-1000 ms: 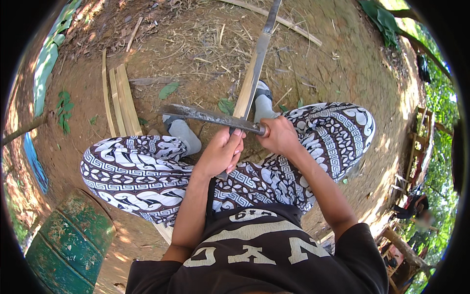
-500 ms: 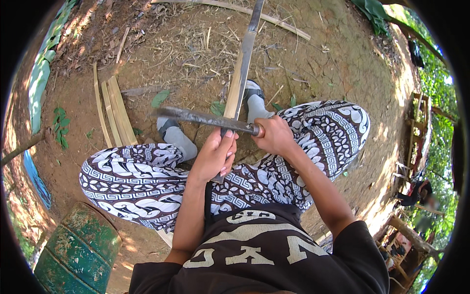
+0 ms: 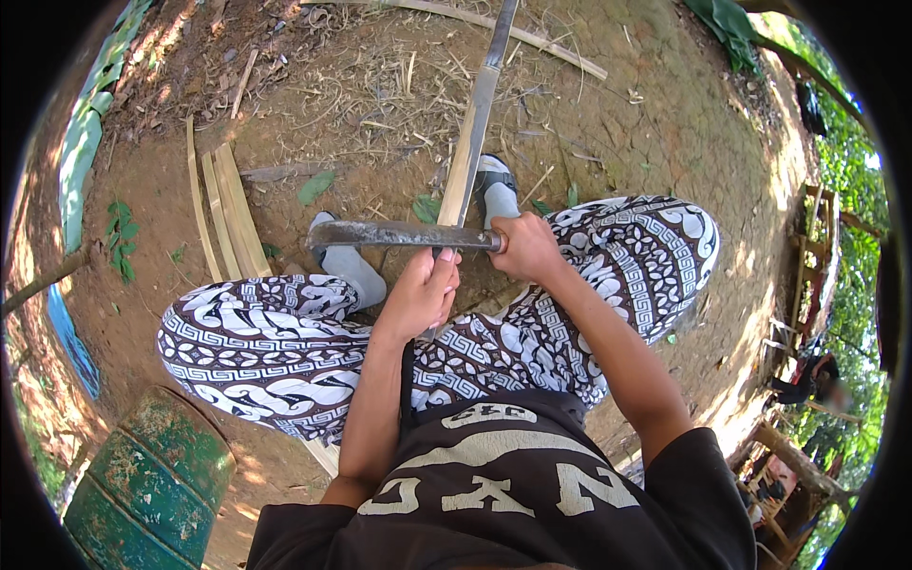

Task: The person uses a blade to shave a thin strip of bamboo by hand while seated on a log outdoors.

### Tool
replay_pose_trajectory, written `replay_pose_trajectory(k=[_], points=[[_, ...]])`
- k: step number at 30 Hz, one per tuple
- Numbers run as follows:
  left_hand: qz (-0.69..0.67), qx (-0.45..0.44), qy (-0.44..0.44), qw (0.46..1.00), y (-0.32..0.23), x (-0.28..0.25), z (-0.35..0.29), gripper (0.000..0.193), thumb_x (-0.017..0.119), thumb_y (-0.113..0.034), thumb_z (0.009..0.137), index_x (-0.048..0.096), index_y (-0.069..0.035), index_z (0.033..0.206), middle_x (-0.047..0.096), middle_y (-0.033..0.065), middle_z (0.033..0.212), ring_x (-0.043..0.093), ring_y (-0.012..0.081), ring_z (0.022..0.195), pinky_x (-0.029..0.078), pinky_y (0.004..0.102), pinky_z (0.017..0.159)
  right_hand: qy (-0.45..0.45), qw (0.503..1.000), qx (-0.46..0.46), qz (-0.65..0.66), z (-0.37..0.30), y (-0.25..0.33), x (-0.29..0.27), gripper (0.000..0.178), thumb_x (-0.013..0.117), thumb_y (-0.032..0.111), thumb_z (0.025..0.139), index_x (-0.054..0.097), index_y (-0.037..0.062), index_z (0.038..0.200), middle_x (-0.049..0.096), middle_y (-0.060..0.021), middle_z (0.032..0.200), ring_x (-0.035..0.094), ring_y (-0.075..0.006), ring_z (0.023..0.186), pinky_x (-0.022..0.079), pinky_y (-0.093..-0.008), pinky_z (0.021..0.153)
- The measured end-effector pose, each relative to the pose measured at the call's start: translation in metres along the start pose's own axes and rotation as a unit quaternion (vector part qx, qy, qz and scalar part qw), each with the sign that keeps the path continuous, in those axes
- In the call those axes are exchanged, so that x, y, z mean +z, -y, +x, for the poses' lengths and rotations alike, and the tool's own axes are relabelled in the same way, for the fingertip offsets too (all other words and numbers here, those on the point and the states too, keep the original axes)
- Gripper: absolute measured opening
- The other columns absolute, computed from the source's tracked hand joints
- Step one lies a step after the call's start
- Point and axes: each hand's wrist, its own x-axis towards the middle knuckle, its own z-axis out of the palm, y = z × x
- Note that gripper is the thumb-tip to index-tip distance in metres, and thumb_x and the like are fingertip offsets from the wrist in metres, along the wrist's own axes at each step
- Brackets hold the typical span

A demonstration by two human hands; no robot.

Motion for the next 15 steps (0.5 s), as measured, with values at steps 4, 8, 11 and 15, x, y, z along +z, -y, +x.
replay_pose_trajectory(k=[4,8,11,15], points=[[-0.022,0.005,-0.009,1.000,-0.008,0.004,-0.004,0.032,0.037,-0.032,0.108,0.042,-0.001,0.109,0.036,-0.0015,0.068,0.031,0.0043,0.038,0.029,0.0217,0.033,-0.044,0.998,0.046,-0.001,0.010,-0.020,0.003,0.013,0.066,0.020,0.071,0.067,0.0074,0.075,0.064,-0.0233,0.069,0.065,-0.0434,0.069,0.055,-0.0493,0.070],[-0.106,-0.005,0.023,0.994,-0.025,0.008,-0.021,0.030,0.039,-0.031,0.108,0.043,-0.001,0.109,0.037,-0.0013,0.067,0.030,0.0044,0.036,0.028,0.0224,0.031,-0.179,0.955,0.232,0.041,0.039,-0.042,-0.037,0.026,0.062,0.022,0.078,0.067,-0.0031,0.077,0.065,-0.0287,0.074,0.066,-0.0452,0.074,0.054,-0.0508,0.074],[-0.084,-0.003,0.014,0.996,-0.024,0.004,-0.017,0.030,0.040,-0.030,0.108,0.044,-0.001,0.110,0.037,-0.0012,0.067,0.031,0.0046,0.036,0.028,0.0226,0.031,-0.162,0.971,0.166,0.065,0.021,-0.026,-0.053,0.028,0.061,0.023,0.078,0.064,-0.0046,0.075,0.064,-0.0279,0.072,0.065,-0.0458,0.072,0.053,-0.0515,0.073],[-0.125,-0.016,0.020,0.992,-0.028,0.006,-0.017,0.029,0.041,-0.030,0.107,0.043,-0.001,0.111,0.038,-0.0007,0.068,0.032,0.0051,0.036,0.029,0.0228,0.031,-0.051,0.994,0.067,0.075,-0.015,0.016,-0.044,0.020,0.061,0.021,0.076,0.063,0.0013,0.074,0.064,-0.0241,0.069,0.064,-0.0445,0.069,0.053,-0.0511,0.069]])
